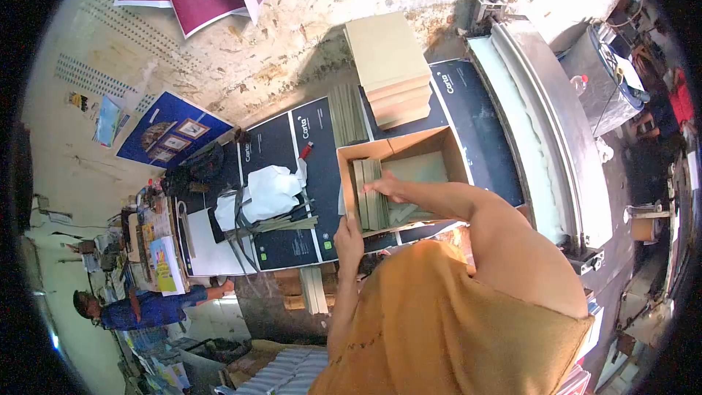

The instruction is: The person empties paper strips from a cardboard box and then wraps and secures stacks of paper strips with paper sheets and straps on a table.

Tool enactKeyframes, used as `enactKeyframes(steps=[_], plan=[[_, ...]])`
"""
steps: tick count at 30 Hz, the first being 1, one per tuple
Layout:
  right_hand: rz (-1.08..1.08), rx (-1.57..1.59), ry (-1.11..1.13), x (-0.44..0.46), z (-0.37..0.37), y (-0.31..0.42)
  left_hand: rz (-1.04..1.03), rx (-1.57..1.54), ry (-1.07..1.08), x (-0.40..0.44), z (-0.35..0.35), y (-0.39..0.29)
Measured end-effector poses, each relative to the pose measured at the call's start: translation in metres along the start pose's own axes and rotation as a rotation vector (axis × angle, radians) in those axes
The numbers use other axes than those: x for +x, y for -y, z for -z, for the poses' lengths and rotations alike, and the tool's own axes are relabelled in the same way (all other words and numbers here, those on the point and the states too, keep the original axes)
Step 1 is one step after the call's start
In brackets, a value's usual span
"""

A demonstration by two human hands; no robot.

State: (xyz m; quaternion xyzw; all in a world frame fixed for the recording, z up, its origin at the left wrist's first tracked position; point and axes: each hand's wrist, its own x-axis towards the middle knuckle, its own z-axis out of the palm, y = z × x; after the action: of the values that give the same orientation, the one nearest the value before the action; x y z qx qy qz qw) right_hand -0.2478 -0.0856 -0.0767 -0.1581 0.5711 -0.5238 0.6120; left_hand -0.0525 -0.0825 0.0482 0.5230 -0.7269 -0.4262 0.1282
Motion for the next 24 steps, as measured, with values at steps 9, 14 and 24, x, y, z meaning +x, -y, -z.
enactKeyframes(steps=[9, 14, 24], plan=[[0.069, -0.275, -0.061, -0.094, -0.010, 0.096, -0.403, -0.166, -0.337, -0.006, 0.028, -0.038], [0.516, -0.153, 0.076, -0.125, -0.002, 0.113, -0.616, -0.381, -0.048, -0.008, 0.026, -0.077], [0.628, 0.391, 0.018, -0.184, -0.009, 0.177, -0.502, -0.274, 0.650, 0.043, 0.010, -0.144]])
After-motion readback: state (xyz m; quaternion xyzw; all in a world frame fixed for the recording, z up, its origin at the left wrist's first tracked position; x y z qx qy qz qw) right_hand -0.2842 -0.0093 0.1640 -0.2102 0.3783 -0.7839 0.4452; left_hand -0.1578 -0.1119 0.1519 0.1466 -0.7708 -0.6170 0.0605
